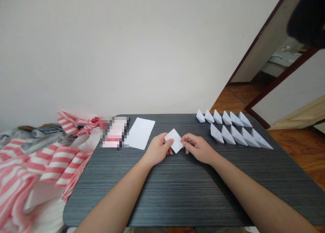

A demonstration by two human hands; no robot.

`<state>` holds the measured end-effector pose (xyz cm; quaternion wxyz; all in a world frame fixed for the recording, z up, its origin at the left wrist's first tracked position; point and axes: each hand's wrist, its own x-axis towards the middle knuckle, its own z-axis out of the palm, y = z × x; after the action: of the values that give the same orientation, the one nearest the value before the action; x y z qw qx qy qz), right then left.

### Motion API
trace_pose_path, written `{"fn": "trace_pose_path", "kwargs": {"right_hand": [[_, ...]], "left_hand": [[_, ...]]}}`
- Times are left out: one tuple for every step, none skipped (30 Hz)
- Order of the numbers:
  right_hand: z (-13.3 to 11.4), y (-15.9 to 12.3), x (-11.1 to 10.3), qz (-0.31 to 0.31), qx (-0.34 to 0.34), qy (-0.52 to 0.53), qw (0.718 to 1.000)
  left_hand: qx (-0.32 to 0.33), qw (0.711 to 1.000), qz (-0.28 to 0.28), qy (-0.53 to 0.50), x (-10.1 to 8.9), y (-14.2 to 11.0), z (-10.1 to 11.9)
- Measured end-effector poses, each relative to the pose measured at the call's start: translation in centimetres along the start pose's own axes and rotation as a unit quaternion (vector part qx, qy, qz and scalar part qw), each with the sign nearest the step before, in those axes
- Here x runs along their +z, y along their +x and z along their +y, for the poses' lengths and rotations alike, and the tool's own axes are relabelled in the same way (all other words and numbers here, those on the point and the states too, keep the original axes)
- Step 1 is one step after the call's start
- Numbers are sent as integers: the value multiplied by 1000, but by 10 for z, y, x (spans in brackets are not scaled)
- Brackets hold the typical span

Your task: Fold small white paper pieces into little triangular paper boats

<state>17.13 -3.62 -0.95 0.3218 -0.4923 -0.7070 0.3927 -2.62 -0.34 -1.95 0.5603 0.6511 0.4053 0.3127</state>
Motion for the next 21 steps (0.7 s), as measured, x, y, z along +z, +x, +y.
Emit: {"fn": "trace_pose_path", "kwargs": {"right_hand": [[0, 0, 0, 1, 0, 0, 1000], [1, 0, 0, 2, 0, -1, 1000], [1, 0, 0, 2, 2, -3, 1000], [2, 0, 1, 3, 3, -5, 1000], [2, 1, 1, 3, 4, -7, 1000], [2, 1, 1, 2, 5, -8, 1000], [3, 1, 1, 2, 4, -9, 1000], [3, 1, 1, 2, 4, -9, 1000], [3, 1, 1, 3, 3, -10, 1000], [3, 1, 1, 3, 1, -12, 1000], [3, 1, 1, 4, 0, -14, 1000], [3, 1, 1, 3, -1, -16, 1000], [2, 1, 1, 1, -2, -17, 1000], [2, 1, 0, -1, -3, -17, 1000], [2, 1, 0, -2, -3, -17, 1000], [2, 1, 0, -3, -3, -17, 1000], [1, 1, 0, -1, -3, -16, 1000], [1, 1, 0, 1, -2, -16, 1000], [1, 1, 0, 1, -2, -16, 1000], [1, 1, 0, 3, -1, -15, 1000], [1, 1, 0, 3, 0, -14, 1000]], "left_hand": [[0, 1000, 0, 0, 0, 0, 1], [-1, 1000, 1, -1, 0, 0, 1], [-3, 1000, 2, -2, 0, 0, 2], [-4, 1000, 3, -2, 0, -1, 2], [-6, 1000, 5, -3, 0, -1, 2], [-7, 1000, 5, -2, 0, -1, 3], [-8, 1000, 6, -1, 0, -1, 3], [-8, 1000, 6, 0, 0, -1, 2], [-8, 1000, 5, 1, 0, 0, 2], [-8, 1000, 4, 2, 0, 0, 2], [-7, 1000, 2, 3, 0, 0, 2], [-6, 1000, 0, 3, 0, 0, 2], [-6, 1000, -2, 3, 0, 0, 2], [-6, 1000, -3, 3, 0, 0, 2], [-6, 1000, -3, 3, 0, 0, 2], [-6, 1000, -3, 3, 0, 0, 2], [-6, 1000, -2, 3, -1, 0, 2], [-6, 1000, -1, 4, -1, 0, 2], [-6, 1000, 0, 5, -1, 0, 2], [-7, 1000, 2, 7, -1, 0, 1], [-7, 1000, 3, 9, -1, -1, 1]]}}
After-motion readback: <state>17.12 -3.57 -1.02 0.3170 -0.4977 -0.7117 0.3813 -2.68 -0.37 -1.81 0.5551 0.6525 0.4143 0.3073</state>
